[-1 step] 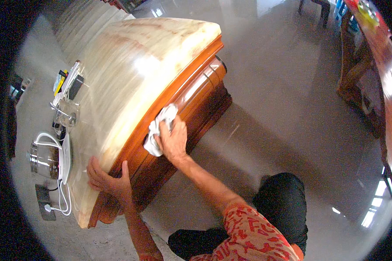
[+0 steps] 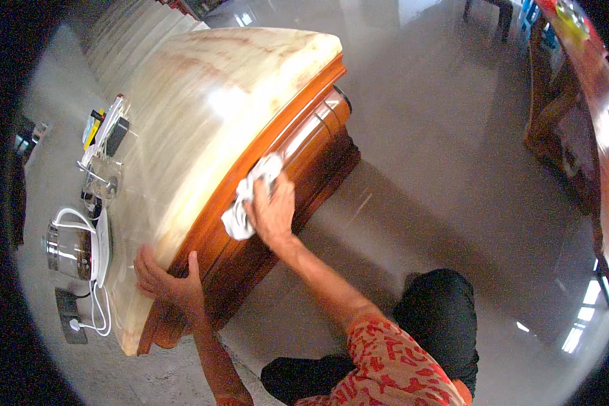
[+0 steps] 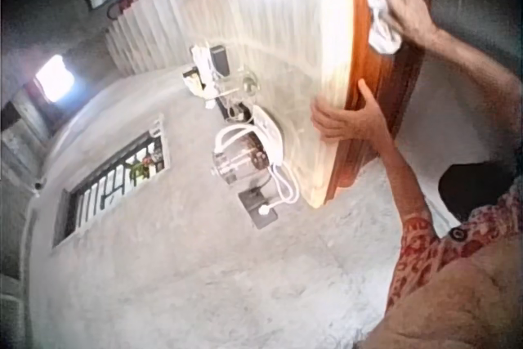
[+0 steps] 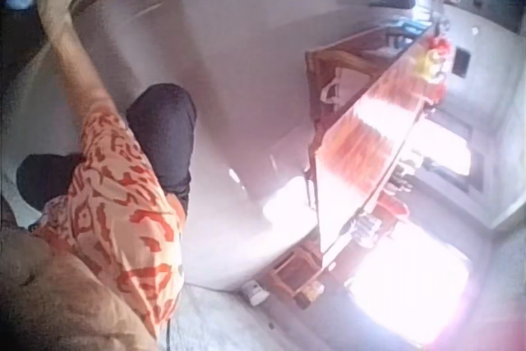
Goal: The person wipes a light-colored table surface and its wooden edges with a white cloth, then moves to a dark wooden table and wipes its surface around several bottles and containers. The person uses a white cloth to wipe the tables and a blue cloth is also visible on the second table.
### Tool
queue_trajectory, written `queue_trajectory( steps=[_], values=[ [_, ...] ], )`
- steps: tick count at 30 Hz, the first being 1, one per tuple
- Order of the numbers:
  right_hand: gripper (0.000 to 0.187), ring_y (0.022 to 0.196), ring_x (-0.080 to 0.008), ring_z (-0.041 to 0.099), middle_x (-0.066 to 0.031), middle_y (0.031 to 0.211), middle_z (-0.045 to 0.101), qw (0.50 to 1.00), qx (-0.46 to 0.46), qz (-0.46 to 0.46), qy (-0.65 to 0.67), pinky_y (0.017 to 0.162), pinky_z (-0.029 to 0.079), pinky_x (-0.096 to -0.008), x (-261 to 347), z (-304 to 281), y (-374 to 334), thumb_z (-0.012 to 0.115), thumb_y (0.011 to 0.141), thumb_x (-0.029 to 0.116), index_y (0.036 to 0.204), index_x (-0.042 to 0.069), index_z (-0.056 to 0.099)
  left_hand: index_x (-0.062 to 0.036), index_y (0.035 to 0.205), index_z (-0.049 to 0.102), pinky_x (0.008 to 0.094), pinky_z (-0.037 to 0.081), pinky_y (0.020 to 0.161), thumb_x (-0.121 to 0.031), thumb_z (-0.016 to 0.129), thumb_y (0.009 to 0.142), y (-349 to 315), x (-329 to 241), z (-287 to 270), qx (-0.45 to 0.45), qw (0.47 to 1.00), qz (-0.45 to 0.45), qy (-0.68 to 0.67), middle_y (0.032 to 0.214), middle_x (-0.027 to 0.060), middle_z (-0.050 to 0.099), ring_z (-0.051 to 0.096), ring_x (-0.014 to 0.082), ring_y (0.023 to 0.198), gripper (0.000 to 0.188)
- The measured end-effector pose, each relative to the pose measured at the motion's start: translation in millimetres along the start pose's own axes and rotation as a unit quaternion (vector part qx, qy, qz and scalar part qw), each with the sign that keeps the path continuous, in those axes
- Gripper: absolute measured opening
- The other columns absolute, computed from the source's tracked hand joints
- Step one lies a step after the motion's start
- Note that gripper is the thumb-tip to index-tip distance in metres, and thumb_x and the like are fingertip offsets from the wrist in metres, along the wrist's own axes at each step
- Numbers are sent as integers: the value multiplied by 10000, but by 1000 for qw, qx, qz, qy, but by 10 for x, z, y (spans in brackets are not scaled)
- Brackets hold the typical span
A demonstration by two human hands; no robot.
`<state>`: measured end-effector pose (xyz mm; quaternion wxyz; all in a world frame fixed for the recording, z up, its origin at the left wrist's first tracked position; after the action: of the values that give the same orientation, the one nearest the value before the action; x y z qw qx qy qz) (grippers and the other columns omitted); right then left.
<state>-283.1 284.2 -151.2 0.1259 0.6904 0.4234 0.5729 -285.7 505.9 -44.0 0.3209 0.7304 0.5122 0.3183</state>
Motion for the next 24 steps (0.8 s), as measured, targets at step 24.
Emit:
queue_trajectory(
  steps=[24],
  values=[
    [643, 1303, -271, 371, -169, 1459, 324, 674, -42, 516, 526, 1109, 275, -335, -787, 441, -656, 405, 990, 216, 1506, -5, 93, -109, 1463, 342, 639, 75, 1111, -647, 685, 747, -24, 56, 93, -31, 998, 48, 24, 1506, 96, 355, 284, 309, 1416, 960]
  ],
)
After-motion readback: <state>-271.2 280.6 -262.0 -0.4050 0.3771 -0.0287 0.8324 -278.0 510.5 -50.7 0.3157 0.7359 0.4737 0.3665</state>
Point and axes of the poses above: each hand's wrist, its own y-axis towards the middle knuckle, its own z-axis out of the palm, x = y × z, the point moved 4 cm from there along y, towards the middle knuckle
